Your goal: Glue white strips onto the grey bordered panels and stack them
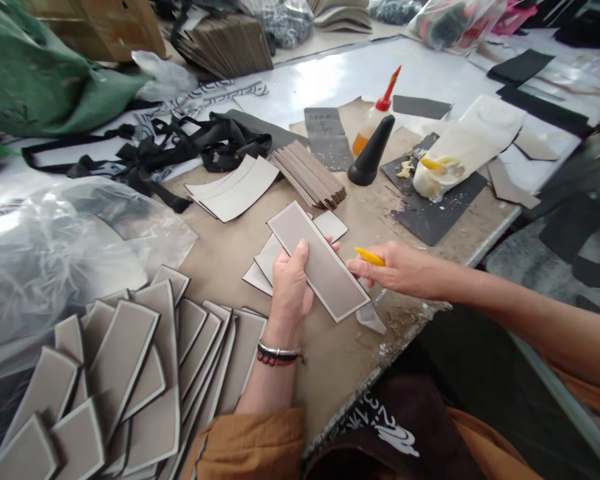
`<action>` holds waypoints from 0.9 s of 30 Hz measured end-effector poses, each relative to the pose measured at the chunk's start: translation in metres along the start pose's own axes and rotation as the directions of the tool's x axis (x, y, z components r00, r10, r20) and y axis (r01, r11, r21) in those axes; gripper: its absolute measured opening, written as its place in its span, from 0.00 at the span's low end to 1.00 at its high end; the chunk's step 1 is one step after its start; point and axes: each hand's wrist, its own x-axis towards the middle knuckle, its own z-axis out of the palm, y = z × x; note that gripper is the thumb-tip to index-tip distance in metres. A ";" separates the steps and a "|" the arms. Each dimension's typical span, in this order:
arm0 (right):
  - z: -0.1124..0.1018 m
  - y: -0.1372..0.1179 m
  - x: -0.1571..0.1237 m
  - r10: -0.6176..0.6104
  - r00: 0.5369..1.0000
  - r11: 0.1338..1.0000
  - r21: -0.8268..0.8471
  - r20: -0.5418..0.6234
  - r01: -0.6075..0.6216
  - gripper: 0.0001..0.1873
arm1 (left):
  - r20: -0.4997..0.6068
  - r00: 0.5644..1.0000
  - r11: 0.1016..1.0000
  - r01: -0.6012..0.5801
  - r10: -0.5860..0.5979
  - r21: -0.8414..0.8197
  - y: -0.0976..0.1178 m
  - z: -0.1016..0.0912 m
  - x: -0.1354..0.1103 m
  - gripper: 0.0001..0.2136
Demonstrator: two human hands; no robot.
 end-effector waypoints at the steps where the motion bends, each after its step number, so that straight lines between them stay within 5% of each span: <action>1: 0.004 0.000 -0.006 0.010 0.999 0.999 0.031 0.044 -0.011 0.22 | -0.002 1.000 1.000 -0.007 0.007 -0.005 0.000 0.000 0.000 0.12; 5: 0.021 -0.001 -0.018 0.046 0.983 0.973 0.215 0.177 -0.084 0.18 | -0.017 1.000 1.000 -0.007 0.006 -0.029 0.000 0.000 -0.005 0.13; 10: 0.031 0.006 -0.017 0.010 0.991 0.946 0.319 0.136 -0.054 0.17 | 0.001 1.000 0.998 -0.004 0.005 -0.070 0.003 0.003 -0.008 0.15; 27: 0.040 0.013 -0.014 -0.016 0.980 0.968 0.248 0.198 -0.034 0.21 | -0.222 0.971 0.973 -0.133 0.090 -0.187 0.014 0.011 -0.013 0.18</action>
